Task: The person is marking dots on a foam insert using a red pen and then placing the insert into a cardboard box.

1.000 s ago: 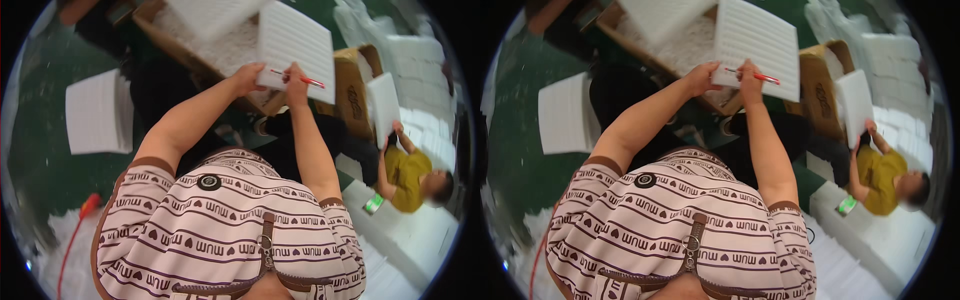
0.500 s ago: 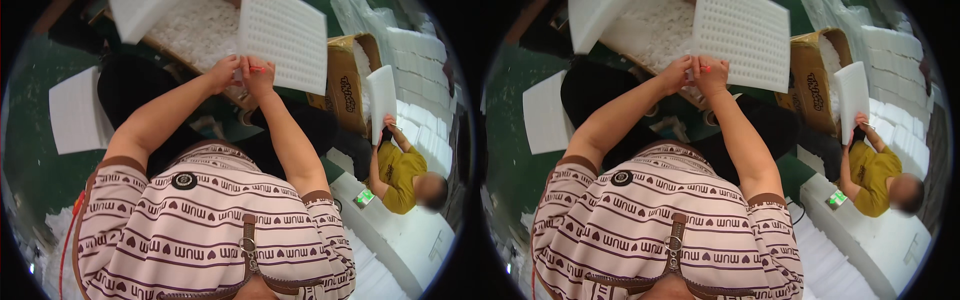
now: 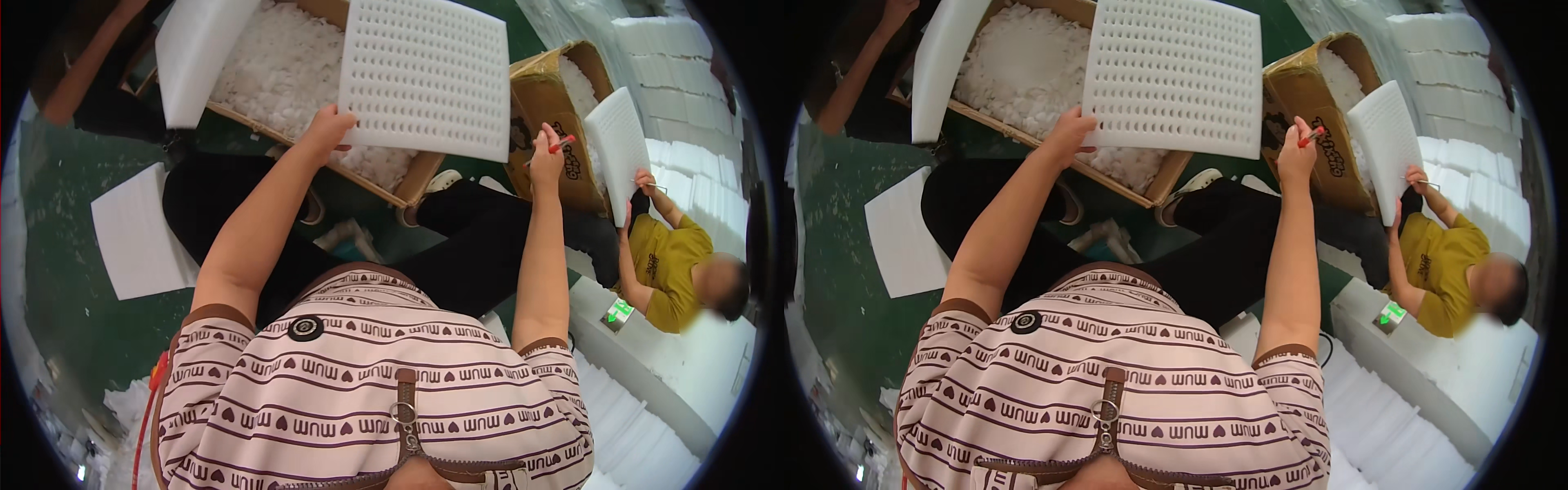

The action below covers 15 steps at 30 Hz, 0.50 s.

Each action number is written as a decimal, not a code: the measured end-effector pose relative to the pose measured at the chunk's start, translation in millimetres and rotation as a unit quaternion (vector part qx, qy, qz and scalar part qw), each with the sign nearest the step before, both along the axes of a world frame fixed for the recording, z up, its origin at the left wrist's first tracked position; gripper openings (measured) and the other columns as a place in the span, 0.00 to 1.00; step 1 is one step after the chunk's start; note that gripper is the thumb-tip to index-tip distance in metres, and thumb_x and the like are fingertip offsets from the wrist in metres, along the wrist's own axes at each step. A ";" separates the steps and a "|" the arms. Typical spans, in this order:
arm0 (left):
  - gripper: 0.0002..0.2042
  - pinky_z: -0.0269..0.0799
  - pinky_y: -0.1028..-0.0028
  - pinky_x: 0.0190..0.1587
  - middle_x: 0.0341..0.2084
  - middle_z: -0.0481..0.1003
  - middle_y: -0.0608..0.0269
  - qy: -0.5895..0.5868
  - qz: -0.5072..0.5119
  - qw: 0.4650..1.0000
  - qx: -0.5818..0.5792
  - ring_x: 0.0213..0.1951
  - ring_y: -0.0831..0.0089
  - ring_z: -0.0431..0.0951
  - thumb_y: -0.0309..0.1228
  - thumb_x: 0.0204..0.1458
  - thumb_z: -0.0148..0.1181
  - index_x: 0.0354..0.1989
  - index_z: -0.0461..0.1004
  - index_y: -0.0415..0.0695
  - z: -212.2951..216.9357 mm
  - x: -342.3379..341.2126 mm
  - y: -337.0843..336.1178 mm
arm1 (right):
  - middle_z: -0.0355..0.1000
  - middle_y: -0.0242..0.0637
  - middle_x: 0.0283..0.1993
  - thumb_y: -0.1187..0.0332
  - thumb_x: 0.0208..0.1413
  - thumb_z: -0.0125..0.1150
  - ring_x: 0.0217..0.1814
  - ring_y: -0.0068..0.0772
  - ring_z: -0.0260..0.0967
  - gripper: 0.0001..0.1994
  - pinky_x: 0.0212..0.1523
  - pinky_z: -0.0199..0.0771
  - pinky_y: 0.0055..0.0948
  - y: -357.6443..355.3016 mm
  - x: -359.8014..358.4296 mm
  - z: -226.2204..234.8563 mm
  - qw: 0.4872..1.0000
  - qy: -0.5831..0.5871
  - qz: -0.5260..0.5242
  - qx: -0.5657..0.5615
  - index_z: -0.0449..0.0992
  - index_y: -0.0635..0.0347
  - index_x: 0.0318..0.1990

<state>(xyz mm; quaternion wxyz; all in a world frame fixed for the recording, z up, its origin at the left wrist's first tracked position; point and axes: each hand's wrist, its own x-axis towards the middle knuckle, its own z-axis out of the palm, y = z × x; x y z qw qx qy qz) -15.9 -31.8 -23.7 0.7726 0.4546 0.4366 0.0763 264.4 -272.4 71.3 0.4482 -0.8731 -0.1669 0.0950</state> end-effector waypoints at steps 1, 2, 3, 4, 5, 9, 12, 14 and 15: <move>0.19 0.68 0.73 0.31 0.37 0.74 0.56 0.007 -0.012 1.000 -0.005 0.34 0.67 0.74 0.31 0.46 0.50 0.48 0.69 0.42 2.1 2.7 0.9 | 0.71 0.38 0.39 0.65 0.60 0.44 0.34 0.25 0.65 0.16 0.36 0.67 0.23 4.6 -0.1 -0.9 1.000 0.001 0.000 0.006 0.70 0.63 0.50; 0.19 0.69 0.73 0.31 0.38 0.74 0.55 0.013 -0.025 1.000 -0.009 0.35 0.67 0.74 0.30 0.45 0.49 0.49 0.69 0.41 5.8 5.1 0.3 | 0.71 0.37 0.39 0.65 0.60 0.45 0.34 0.25 0.65 0.16 0.36 0.67 0.23 7.7 -6.0 -4.1 1.000 0.014 0.007 0.005 0.70 0.63 0.50; 0.19 0.69 0.73 0.31 0.38 0.74 0.55 0.013 -0.028 1.000 0.005 0.35 0.67 0.74 0.30 0.45 0.49 0.49 0.69 0.41 8.4 7.0 2.5 | 0.71 0.37 0.39 0.65 0.60 0.45 0.34 0.25 0.65 0.15 0.36 0.67 0.23 14.6 -11.8 -5.3 1.000 0.024 0.011 0.010 0.71 0.63 0.50; 0.20 0.69 0.73 0.31 0.38 0.74 0.55 -0.006 -0.019 1.000 -0.023 0.35 0.66 0.74 0.27 0.44 0.48 0.49 0.69 0.41 8.0 6.8 0.8 | 0.71 0.37 0.39 0.65 0.60 0.45 0.34 0.25 0.65 0.15 0.36 0.67 0.23 23.1 -12.4 -7.3 0.999 0.034 0.014 0.017 0.71 0.63 0.49; 0.20 0.69 0.73 0.31 0.39 0.74 0.55 -0.025 -0.011 0.998 -0.049 0.35 0.66 0.74 0.25 0.44 0.47 0.49 0.69 0.40 6.2 5.8 -2.2 | 0.71 0.37 0.39 0.66 0.60 0.45 0.34 0.25 0.65 0.15 0.36 0.67 0.23 32.8 -16.3 -9.3 0.999 0.044 0.017 0.026 0.71 0.63 0.49; 0.23 0.70 0.74 0.35 0.40 0.74 0.54 -0.109 0.020 0.994 0.005 0.37 0.65 0.74 0.18 0.41 0.44 0.50 0.68 0.38 -12.7 1.0 -5.9 | 0.71 0.37 0.39 0.66 0.59 0.46 0.34 0.25 0.65 0.15 0.37 0.66 0.22 31.6 -9.9 -6.8 0.995 0.069 0.038 0.069 0.71 0.64 0.48; 0.23 0.70 0.75 0.38 0.41 0.74 0.54 -0.121 0.036 0.992 0.015 0.38 0.66 0.74 0.17 0.41 0.42 0.50 0.67 0.36 -7.1 0.6 -12.4 | 0.71 0.37 0.39 0.67 0.58 0.47 0.35 0.25 0.65 0.14 0.37 0.66 0.22 18.1 -14.5 -4.9 0.991 0.093 0.057 0.073 0.71 0.64 0.48; 0.23 0.70 0.76 0.40 0.41 0.73 0.54 -0.127 0.050 0.991 0.012 0.39 0.66 0.74 0.16 0.41 0.41 0.50 0.67 0.35 -5.9 -1.6 -9.6 | 0.71 0.37 0.39 0.68 0.58 0.47 0.35 0.25 0.65 0.14 0.38 0.66 0.22 19.0 -17.2 -6.7 0.989 0.112 0.072 0.067 0.72 0.65 0.47; 0.23 0.70 0.77 0.41 0.42 0.73 0.54 -0.129 0.057 0.990 0.009 0.40 0.67 0.73 0.16 0.41 0.40 0.50 0.67 0.35 -6.4 -2.8 -6.5 | 0.71 0.37 0.39 0.68 0.58 0.47 0.35 0.25 0.65 0.14 0.38 0.66 0.21 20.7 -17.7 -7.8 0.987 0.122 0.080 0.061 0.72 0.65 0.47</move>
